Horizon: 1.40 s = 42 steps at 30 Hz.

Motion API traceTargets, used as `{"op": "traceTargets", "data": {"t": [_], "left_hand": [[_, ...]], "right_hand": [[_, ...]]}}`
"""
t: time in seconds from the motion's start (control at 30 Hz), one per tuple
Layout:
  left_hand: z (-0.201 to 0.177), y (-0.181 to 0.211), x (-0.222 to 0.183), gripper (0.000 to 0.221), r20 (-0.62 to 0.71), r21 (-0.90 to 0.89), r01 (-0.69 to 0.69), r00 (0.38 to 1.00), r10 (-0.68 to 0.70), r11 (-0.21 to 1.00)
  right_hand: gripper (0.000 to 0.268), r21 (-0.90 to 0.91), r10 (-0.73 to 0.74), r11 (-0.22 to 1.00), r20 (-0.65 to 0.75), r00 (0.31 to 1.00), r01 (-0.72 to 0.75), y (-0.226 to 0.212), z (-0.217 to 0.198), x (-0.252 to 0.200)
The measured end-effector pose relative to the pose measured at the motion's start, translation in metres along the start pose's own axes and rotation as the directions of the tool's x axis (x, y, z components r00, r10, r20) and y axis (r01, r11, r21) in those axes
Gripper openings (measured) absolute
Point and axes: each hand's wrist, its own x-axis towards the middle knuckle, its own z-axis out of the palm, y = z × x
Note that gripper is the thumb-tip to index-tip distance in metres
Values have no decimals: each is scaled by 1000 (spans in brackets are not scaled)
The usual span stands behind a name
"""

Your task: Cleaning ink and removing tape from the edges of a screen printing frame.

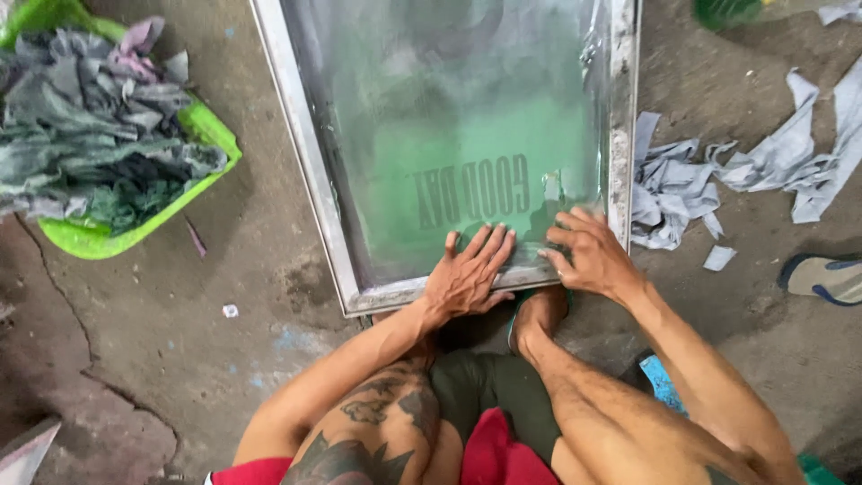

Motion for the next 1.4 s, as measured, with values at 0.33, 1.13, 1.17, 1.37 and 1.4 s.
{"op": "traceTargets", "data": {"t": [0.33,1.13,1.17,1.37,1.4], "left_hand": [[-1,6,0,106,18,47,-1,1000,0,999],[-10,1,108,20,8,-821,140,972,-234,553],[-9,3,109,14,69,-776,193,972,-223,601],[-26,-3,130,30,214,-752,383,911,-351,536],[-18,-6,135,30,214,-748,383,912,-350,541]], "right_hand": [[28,-350,-236,886,223,946,304,-15,-2,34],[40,-184,-156,982,-609,777,53,-30,-28,-11],[22,-80,-23,995,-768,640,-60,-24,-20,-20],[49,20,371,888,-619,692,-459,39,55,-22],[49,26,374,888,-622,688,-459,41,54,-20]]}}
